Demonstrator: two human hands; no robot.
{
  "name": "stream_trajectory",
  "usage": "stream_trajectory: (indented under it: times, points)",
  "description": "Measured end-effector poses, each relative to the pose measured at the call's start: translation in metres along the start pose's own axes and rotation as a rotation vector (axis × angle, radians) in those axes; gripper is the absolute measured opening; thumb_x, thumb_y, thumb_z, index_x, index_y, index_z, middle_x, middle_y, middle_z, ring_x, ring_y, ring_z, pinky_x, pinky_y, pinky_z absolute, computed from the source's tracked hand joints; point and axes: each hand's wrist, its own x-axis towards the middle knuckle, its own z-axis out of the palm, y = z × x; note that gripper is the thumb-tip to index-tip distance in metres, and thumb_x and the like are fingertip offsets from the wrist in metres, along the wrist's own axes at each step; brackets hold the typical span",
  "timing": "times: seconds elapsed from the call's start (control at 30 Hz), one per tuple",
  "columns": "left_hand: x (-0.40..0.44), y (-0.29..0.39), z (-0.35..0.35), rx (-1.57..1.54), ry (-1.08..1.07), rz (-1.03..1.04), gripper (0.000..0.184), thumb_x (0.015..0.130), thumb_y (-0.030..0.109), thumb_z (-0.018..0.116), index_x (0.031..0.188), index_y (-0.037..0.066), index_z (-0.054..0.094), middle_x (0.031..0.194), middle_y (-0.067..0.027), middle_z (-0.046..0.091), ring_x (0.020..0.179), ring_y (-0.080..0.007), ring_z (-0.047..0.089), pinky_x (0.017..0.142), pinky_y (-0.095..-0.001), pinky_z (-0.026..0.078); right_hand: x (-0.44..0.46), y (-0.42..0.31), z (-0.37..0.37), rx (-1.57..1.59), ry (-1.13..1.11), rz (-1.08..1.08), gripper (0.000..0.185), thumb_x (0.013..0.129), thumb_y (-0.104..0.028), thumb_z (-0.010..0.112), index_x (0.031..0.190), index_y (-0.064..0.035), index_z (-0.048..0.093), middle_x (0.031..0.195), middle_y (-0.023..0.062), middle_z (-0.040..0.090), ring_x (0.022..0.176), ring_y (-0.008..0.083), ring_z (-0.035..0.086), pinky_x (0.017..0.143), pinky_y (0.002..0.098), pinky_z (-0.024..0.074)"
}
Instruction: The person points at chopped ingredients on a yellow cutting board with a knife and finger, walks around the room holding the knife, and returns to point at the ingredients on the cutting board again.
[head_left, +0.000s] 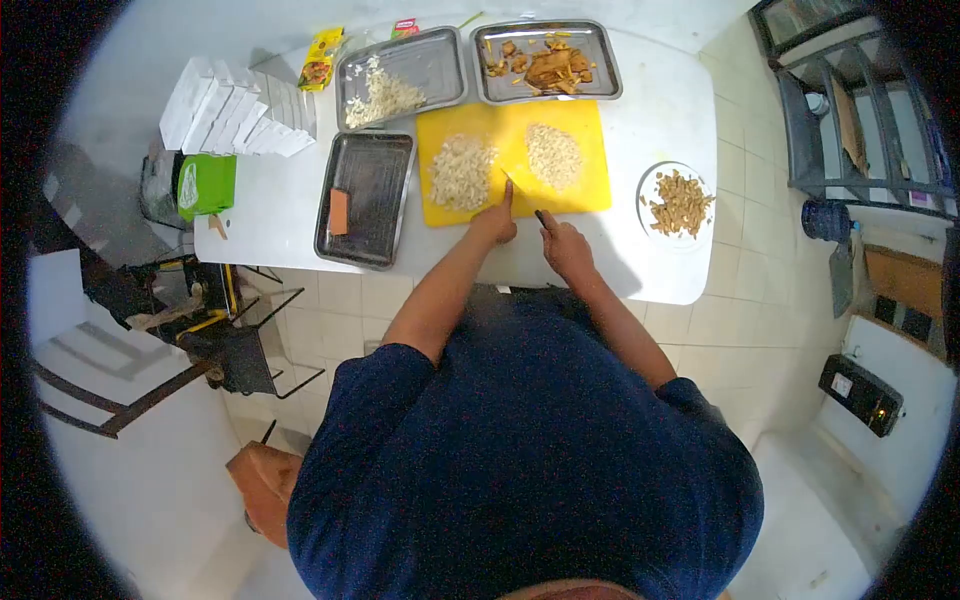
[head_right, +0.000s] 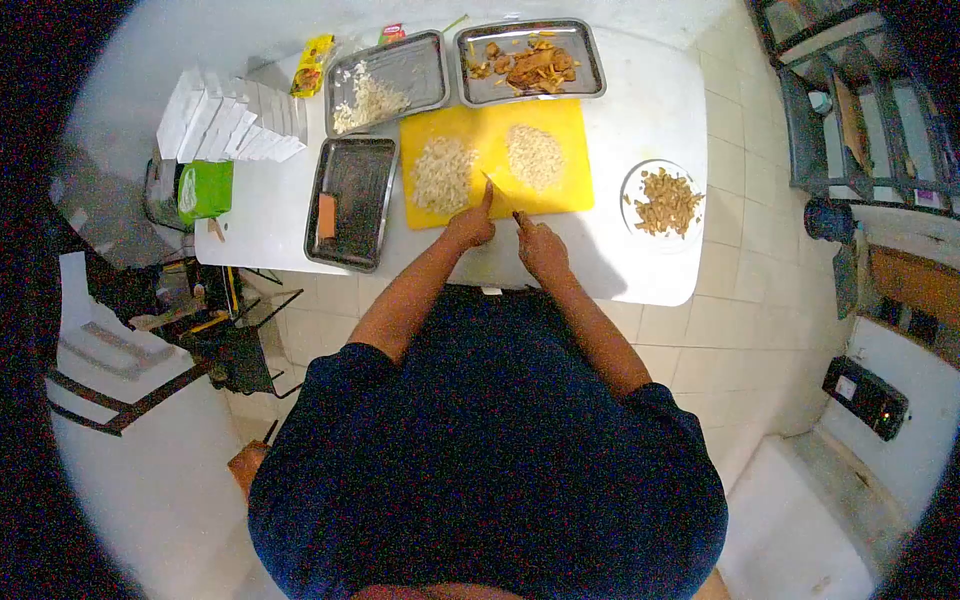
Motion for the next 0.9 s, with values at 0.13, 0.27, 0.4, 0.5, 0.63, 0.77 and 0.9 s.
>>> stream_trajectory:
  times: [0.13, 0.27, 0.4, 0.5, 0.63, 0.77, 0.9]
  points:
    - [0.015, -0.011, 0.014, 0.028, 0.006, 0.034, 0.099, 0.085, 0.024, 0.054, 0.151, 0.017, -0.019, 0.11, -0.0304, 0.064, 0.099, -0.0429, 0.065, 0.091, -0.0514, 0.049, 0.016, 0.004, 0.0, 0.036, 0.072, -0.112, 0.034, 0.093, -0.022, 0.055, 0.125, -0.0126, 0.057, 0.084, 0.024, 0.064, 0.077, 0.042, 0.064, 0.068, 0.0527, 0.0526]
    - [0.0, -0.004, 0.002, 0.063, -0.025, -0.006, 0.096, 0.082, 0.02, 0.051, 0.153, 0.017, -0.013, 0.117, -0.0276, 0.062, 0.106, -0.0396, 0.063, 0.096, -0.0502, 0.047, 0.012, -0.002, -0.025, 0.044, -0.017, -0.055, 0.032, 0.092, -0.02, 0.055, 0.121, -0.01, 0.059, 0.086, 0.0248, 0.065, 0.079, 0.0419, 0.065, 0.07, 0.0528, 0.0526]
    - [-0.001, -0.004, 0.005, 0.118, 0.004, -0.011, 0.092, 0.082, 0.019, 0.048, 0.155, 0.017, -0.008, 0.118, -0.0252, 0.063, 0.106, -0.0377, 0.063, 0.095, -0.0501, 0.047, 0.008, -0.001, -0.031, 0.01, -0.061, -0.042, 0.033, 0.092, -0.02, 0.054, 0.123, -0.0125, 0.058, 0.087, 0.0251, 0.065, 0.079, 0.0422, 0.065, 0.069, 0.053, 0.0528]
    - [0.001, -0.008, 0.008, 0.137, 0.037, 0.005, 0.089, 0.082, 0.019, 0.047, 0.155, 0.017, -0.005, 0.115, -0.024, 0.064, 0.103, -0.0374, 0.065, 0.092, -0.051, 0.049, 0.003, 0.002, -0.02, -0.002, -0.04, -0.051, 0.034, 0.092, -0.022, 0.054, 0.125, -0.0144, 0.056, 0.085, 0.0244, 0.065, 0.078, 0.0418, 0.065, 0.069, 0.0535, 0.053]
    - [-0.003, -0.009, 0.001, 0.187, 0.002, 0.023, 0.088, 0.083, 0.02, 0.047, 0.155, 0.018, -0.002, 0.114, -0.0233, 0.065, 0.101, -0.0372, 0.065, 0.089, -0.0504, 0.05, 0.006, -0.004, -0.005, -0.054, -0.061, 0.008, 0.035, 0.092, -0.022, 0.054, 0.127, -0.0147, 0.054, 0.084, 0.0235, 0.065, 0.077, 0.041, 0.065, 0.068, 0.0539, 0.0532]
    - [-0.003, -0.014, -0.003, 0.201, 0.006, 0.041, 0.088, 0.083, 0.02, 0.048, 0.155, 0.019, -0.002, 0.112, -0.0233, 0.065, 0.1, -0.0368, 0.066, 0.089, -0.049, 0.051, 0.006, 0.002, -0.007, -0.036, -0.016, -0.045, 0.035, 0.093, -0.022, 0.053, 0.128, -0.0145, 0.053, 0.085, 0.0239, 0.065, 0.076, 0.0417, 0.065, 0.068, 0.0536, 0.0533]
    - [-0.01, -0.013, -0.007, 0.205, -0.024, 0.029, 0.092, 0.082, 0.018, 0.05, 0.155, 0.021, -0.007, 0.112, -0.0234, 0.065, 0.1, -0.0358, 0.066, 0.09, -0.0474, 0.05, -0.004, 0.005, -0.017, -0.005, -0.05, -0.046, 0.037, 0.093, -0.023, 0.053, 0.13, -0.0161, 0.051, 0.085, 0.0242, 0.064, 0.076, 0.0424, 0.065, 0.067, 0.054, 0.0529]
